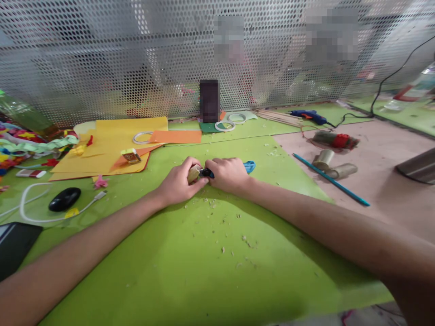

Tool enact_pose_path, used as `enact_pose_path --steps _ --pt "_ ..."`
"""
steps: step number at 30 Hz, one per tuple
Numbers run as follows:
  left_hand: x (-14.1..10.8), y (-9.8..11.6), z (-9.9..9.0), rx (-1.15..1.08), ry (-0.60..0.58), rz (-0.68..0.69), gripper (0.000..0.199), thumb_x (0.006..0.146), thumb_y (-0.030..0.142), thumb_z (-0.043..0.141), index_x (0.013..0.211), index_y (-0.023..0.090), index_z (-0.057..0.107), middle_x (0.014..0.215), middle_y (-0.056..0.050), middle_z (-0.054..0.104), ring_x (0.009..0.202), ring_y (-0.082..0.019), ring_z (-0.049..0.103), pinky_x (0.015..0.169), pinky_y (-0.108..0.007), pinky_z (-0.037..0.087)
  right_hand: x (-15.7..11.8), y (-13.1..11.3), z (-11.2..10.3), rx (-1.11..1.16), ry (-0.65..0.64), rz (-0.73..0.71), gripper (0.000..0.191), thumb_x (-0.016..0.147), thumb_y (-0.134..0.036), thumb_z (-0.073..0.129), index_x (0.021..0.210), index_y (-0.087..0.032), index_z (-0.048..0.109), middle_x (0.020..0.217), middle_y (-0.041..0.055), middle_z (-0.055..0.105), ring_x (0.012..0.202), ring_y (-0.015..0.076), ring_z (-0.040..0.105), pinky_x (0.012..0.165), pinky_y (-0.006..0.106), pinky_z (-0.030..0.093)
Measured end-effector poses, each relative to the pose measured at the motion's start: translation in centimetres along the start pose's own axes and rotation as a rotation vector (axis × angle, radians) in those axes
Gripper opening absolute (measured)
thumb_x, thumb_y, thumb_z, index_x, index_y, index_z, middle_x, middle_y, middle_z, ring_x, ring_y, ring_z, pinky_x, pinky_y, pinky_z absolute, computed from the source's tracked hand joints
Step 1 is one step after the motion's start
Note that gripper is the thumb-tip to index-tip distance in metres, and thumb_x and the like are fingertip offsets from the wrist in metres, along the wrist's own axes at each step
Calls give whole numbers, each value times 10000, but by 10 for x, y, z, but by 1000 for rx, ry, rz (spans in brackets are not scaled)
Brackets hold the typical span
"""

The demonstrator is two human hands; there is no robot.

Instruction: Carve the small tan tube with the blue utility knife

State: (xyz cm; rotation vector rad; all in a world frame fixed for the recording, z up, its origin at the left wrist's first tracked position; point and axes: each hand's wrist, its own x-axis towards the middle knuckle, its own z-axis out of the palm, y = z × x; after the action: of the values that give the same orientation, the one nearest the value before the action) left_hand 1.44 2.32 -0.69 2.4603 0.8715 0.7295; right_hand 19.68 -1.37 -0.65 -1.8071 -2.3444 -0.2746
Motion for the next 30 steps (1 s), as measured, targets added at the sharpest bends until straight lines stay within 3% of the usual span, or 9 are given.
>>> enact_pose_path --steps 5,10,17,23,30 --pt "0 -4 -6 -315 -35 -71 247 884 374 511 1065 215 452 702 44 495 504 -81 461 472 -216 377 0 0 2 0 47 4 288 855 -393 439 956 -196 624 852 36 697 665 169 601 515 301 168" --pt "4 -11 -8 -634 -37 -205 261 936 387 346 984 196 516 736 7 543 498 -97 523 360 -208 345 0 -1 1 6 39 8 299 872 -397 421 961 -194 621 863 40 698 665 160 584 520 298 189" --pt "5 -12 -8 -683 -52 -247 338 936 395 281 976 186 543 614 13 532 435 -104 485 348 -222 334 0 1 2 10 54 -7 298 877 -396 415 953 -195 622 842 35 693 656 157 577 520 303 183" --pt "4 -12 -8 -668 -58 -191 339 952 371 255 963 196 544 564 31 503 426 -106 458 407 -246 374 0 1 4 9 76 -21 302 880 -407 409 937 -198 619 827 28 691 642 152 569 514 302 169" --pt "5 -13 -7 -650 -76 -177 272 933 379 297 982 201 497 628 24 504 493 -111 472 448 -243 372 -1 0 3 21 81 -30 304 876 -401 417 929 -192 630 825 29 692 645 148 565 516 299 169"
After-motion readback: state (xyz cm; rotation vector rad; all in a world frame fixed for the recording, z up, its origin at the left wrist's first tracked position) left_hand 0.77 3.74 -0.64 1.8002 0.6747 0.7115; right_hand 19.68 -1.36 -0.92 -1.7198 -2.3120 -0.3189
